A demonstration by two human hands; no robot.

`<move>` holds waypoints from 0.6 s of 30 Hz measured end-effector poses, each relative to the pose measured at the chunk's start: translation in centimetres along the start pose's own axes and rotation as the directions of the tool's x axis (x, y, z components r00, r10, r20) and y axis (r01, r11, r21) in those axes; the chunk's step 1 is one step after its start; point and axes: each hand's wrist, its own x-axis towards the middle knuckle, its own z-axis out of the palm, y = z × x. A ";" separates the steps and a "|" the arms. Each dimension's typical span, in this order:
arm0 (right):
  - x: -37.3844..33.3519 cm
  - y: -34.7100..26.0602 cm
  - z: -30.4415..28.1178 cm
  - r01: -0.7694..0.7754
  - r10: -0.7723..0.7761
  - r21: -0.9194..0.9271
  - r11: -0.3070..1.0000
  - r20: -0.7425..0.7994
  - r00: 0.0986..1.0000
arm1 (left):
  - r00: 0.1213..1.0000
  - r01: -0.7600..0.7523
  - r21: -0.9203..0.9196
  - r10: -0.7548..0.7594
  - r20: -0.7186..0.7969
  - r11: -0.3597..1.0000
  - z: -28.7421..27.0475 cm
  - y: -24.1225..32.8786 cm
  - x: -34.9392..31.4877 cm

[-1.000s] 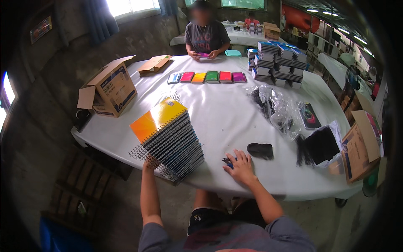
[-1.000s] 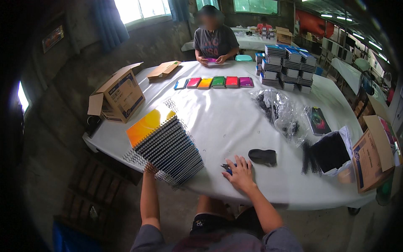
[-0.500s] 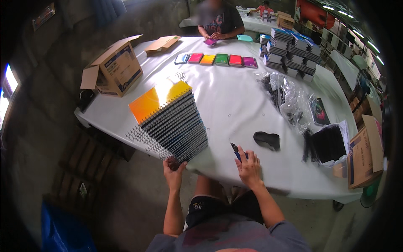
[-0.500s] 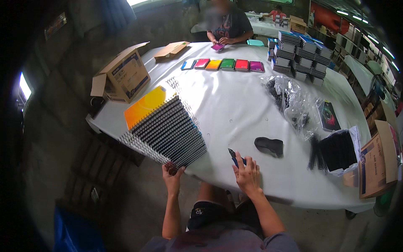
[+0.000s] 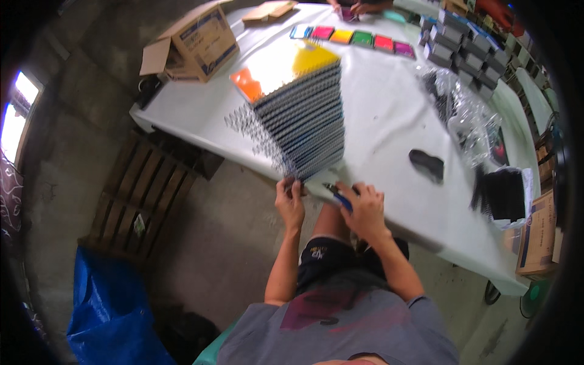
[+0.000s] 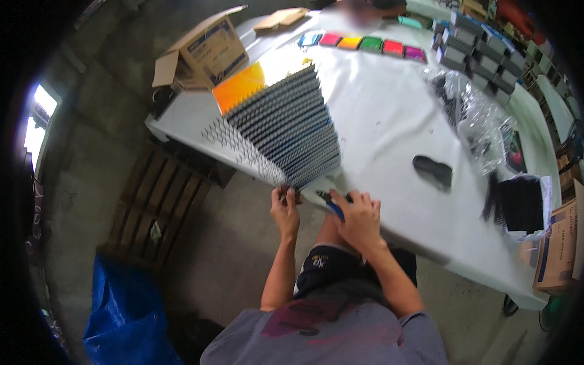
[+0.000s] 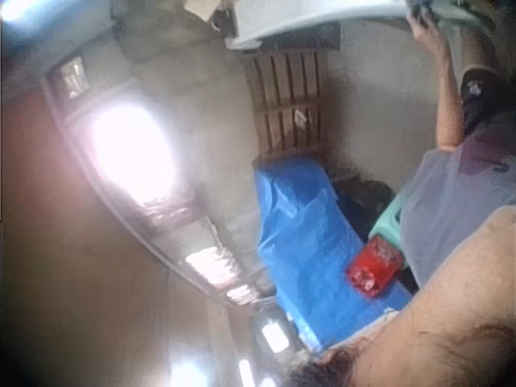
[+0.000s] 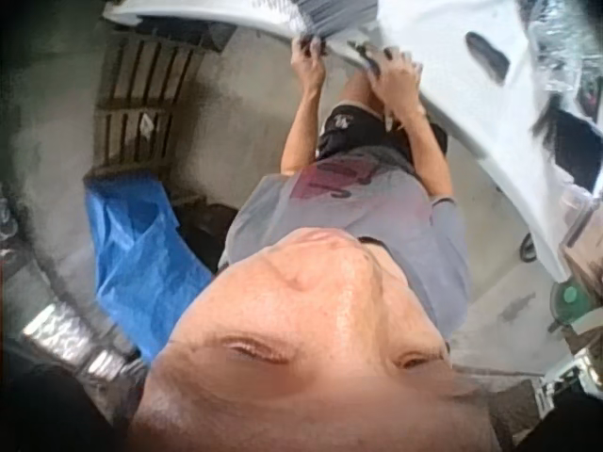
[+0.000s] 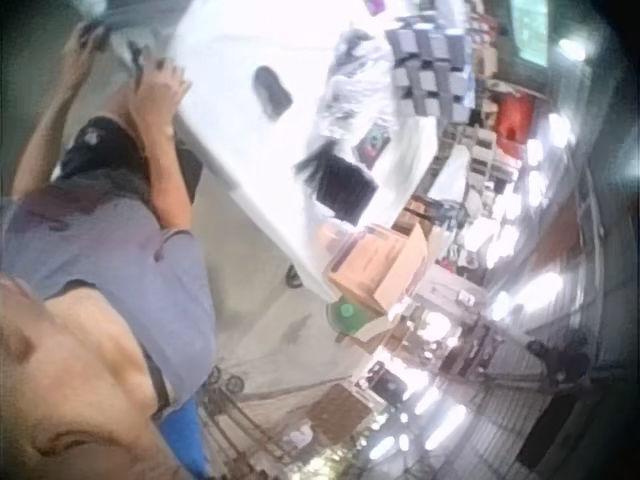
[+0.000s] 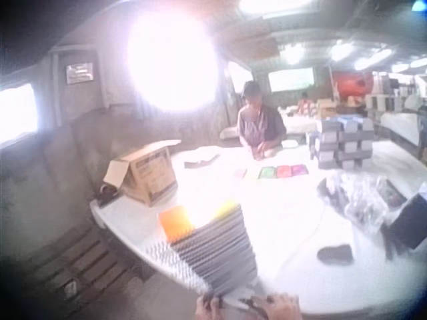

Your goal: The person uses pliers to trim the spiral binding of a stack of notebooks. They repeatedly pick up the stack, cut the spiral ends, and place the stack back on the table. Another person is visible in the background handling similar items.

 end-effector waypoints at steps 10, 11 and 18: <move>1.3 -1.9 2.6 0.001 -0.001 -0.037 0.999 0.002 1.000 | 0.996 0.089 -0.291 -0.094 -0.004 0.953 0.5 -0.1 0.1; 1.5 -2.2 2.8 -0.001 0.002 -0.043 0.999 0.008 1.000 | 0.996 0.086 -0.286 -0.086 0.011 0.954 0.2 -0.4 0.2; 2.1 -2.8 3.5 0.004 -0.002 -0.061 0.998 0.032 1.000 | 0.994 0.110 -0.268 -0.100 0.051 0.957 -0.4 -0.3 0.7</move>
